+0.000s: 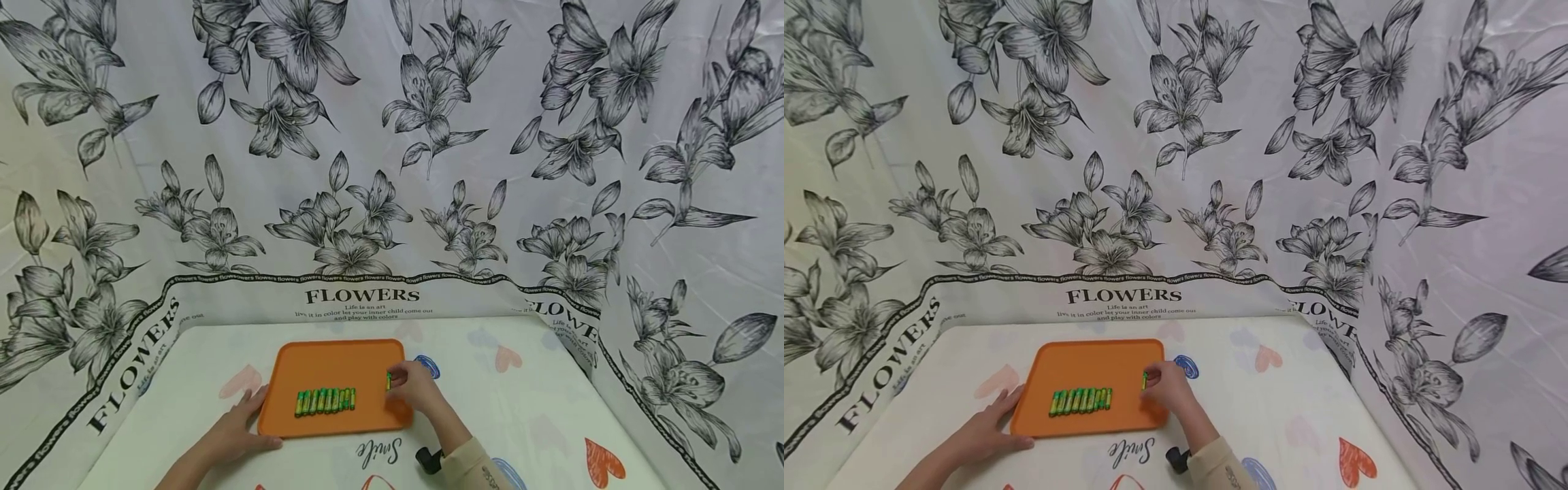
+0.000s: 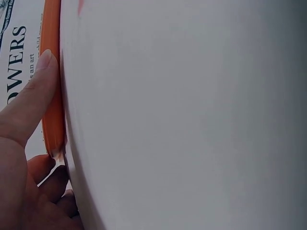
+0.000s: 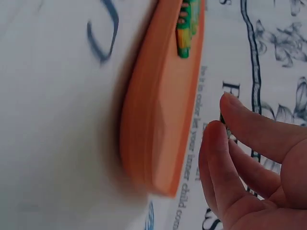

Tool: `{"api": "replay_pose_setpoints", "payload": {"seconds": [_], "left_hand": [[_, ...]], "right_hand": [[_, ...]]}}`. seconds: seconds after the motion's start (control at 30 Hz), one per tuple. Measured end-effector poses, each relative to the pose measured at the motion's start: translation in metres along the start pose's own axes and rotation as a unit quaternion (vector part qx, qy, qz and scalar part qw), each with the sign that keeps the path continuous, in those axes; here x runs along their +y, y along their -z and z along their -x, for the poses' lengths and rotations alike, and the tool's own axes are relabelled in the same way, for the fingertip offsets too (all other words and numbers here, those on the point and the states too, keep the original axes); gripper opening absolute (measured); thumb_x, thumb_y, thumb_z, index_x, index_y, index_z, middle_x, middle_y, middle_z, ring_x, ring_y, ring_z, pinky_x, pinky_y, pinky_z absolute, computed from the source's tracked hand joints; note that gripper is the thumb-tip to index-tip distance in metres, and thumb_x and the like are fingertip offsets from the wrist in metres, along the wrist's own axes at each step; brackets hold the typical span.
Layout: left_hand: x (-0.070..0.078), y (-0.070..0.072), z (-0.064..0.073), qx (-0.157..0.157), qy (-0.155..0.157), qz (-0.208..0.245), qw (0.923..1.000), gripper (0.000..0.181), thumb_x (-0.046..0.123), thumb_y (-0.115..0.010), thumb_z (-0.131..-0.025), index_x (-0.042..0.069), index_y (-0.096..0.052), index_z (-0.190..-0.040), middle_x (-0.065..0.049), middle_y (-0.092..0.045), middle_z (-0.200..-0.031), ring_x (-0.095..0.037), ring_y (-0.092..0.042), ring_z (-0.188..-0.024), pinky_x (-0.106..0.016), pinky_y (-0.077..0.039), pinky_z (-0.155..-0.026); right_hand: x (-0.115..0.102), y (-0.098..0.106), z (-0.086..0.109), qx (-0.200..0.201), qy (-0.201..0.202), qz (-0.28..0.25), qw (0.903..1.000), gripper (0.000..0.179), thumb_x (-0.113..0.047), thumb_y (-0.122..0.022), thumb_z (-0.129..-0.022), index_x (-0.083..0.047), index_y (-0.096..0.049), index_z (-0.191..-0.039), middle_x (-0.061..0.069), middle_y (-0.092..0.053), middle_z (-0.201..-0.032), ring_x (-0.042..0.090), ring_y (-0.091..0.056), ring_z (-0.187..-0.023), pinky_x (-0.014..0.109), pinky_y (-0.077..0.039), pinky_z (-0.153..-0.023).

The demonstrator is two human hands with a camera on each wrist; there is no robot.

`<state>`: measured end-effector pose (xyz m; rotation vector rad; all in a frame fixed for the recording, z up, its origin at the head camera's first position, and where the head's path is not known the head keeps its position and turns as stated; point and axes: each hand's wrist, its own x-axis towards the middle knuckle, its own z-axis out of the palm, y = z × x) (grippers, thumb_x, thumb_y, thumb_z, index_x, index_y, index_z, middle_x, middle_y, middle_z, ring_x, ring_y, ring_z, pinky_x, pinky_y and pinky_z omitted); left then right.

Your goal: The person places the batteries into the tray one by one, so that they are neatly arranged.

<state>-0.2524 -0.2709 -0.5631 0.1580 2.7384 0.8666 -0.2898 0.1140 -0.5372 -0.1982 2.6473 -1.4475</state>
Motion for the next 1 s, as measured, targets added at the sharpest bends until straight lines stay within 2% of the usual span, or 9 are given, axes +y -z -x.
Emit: {"api": "replay_pose_setpoints", "payload": {"seconds": [0.2,0.47,0.6,0.77,0.9,1.0], "left_hand": [[-0.005,-0.001,0.003,0.001,0.003,0.002,1.0,0.127,0.062,-0.086,-0.065,0.008,-0.023,-0.161,-0.037,-0.013,-0.16,-0.067,-0.02,-0.14,-0.08,-0.026,-0.104],[-0.003,0.0,0.005,0.0,-0.017,0.007,0.9998,0.125,0.059,-0.087,-0.067,0.006,-0.024,-0.16,-0.036,-0.014,-0.161,-0.062,-0.017,-0.144,-0.079,-0.025,-0.106],[-0.002,0.0,0.004,-0.002,-0.011,0.011,0.9999,0.125,0.058,-0.088,-0.066,0.007,-0.024,-0.16,-0.035,-0.013,-0.161,-0.061,-0.016,-0.145,-0.079,-0.023,-0.108],[-0.001,-0.002,0.004,-0.002,-0.003,0.008,1.0,0.125,0.06,-0.087,-0.066,0.007,-0.024,-0.16,-0.035,-0.014,-0.161,-0.063,-0.018,-0.143,-0.079,-0.024,-0.107],[0.0,-0.001,0.005,0.001,-0.013,0.002,0.9999,0.124,0.058,-0.087,-0.067,0.007,-0.024,-0.16,-0.036,-0.015,-0.161,-0.063,-0.019,-0.142,-0.079,-0.026,-0.105],[0.003,0.0,0.005,0.0,-0.017,0.004,0.9998,0.123,0.056,-0.088,-0.068,0.007,-0.024,-0.16,-0.036,-0.015,-0.161,-0.063,-0.019,-0.143,-0.079,-0.026,-0.105]], "right_hand": [[-0.009,-0.035,-0.006,-0.018,0.003,0.002,0.9998,0.046,-0.004,-0.089,-0.073,-0.003,-0.071,-0.115,0.0,-0.068,-0.093,0.014,-0.062,-0.083,0.033,-0.057,-0.076],[-0.019,-0.06,-0.008,-0.022,0.01,0.069,0.9974,0.048,-0.009,-0.091,-0.071,-0.004,-0.072,-0.115,-0.002,-0.065,-0.088,0.011,-0.055,-0.077,0.028,-0.053,-0.073],[-0.023,-0.062,-0.005,-0.021,0.012,0.083,0.9963,0.05,-0.007,-0.091,-0.072,-0.002,-0.071,-0.117,-0.002,-0.064,-0.088,0.012,-0.054,-0.077,0.03,-0.053,-0.074],[-0.022,-0.06,-0.003,-0.032,0.004,0.069,0.9971,0.057,-0.011,-0.092,-0.071,-0.002,-0.069,-0.123,-0.002,-0.065,-0.093,0.012,-0.055,-0.08,0.033,-0.056,-0.08],[-0.016,-0.051,-0.001,-0.036,0.007,0.041,0.9985,0.06,-0.014,-0.091,-0.073,-0.003,-0.067,-0.127,0.001,-0.068,-0.102,0.013,-0.06,-0.085,0.034,-0.057,-0.08],[-0.011,-0.037,0.007,-0.032,0.022,0.039,0.9985,0.06,-0.019,-0.089,-0.077,-0.006,-0.065,-0.131,0.006,-0.069,-0.113,0.018,-0.064,-0.096,0.038,-0.057,-0.083]]}}
